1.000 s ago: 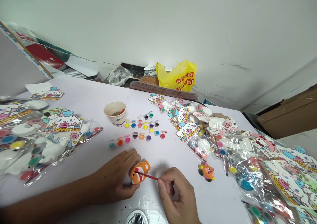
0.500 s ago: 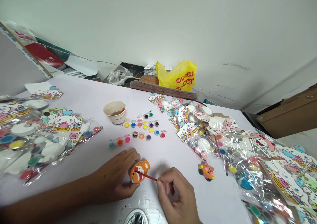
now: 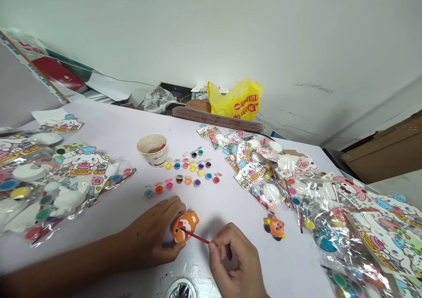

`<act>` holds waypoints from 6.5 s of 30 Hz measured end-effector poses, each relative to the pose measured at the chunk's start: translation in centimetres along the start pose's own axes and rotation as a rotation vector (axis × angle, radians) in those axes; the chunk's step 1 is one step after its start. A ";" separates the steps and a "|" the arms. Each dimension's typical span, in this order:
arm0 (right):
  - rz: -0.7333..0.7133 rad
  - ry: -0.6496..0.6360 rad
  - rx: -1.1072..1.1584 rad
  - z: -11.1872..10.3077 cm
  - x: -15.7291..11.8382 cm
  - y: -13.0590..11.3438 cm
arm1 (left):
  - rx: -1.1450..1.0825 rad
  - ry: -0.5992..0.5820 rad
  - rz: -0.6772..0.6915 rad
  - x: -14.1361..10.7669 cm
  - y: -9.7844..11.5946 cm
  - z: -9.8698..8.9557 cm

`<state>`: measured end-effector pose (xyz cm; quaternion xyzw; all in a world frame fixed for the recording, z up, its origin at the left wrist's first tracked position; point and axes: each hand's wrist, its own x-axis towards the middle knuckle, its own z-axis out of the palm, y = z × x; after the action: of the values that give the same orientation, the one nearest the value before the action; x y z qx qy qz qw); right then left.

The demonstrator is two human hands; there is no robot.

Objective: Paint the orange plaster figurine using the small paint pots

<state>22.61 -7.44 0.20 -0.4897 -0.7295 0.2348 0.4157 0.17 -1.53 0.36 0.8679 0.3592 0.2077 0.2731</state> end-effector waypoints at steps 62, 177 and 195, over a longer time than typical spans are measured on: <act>0.235 -0.063 -0.310 -1.7 15.5 2.9 | 0.028 -0.095 -0.050 0.0 0.1 0.1; 0.016 -0.020 -0.028 0.2 -0.3 0.6 | -0.029 0.145 -0.045 -0.1 -0.5 0.6; -0.044 -0.029 -0.059 -0.2 -0.1 0.0 | -0.029 0.124 -0.107 0.0 -0.5 0.5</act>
<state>22.79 -7.50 0.25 -0.4821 -0.7528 0.2111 0.3954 0.21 -1.40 -0.34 0.8289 0.4183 0.2513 0.2734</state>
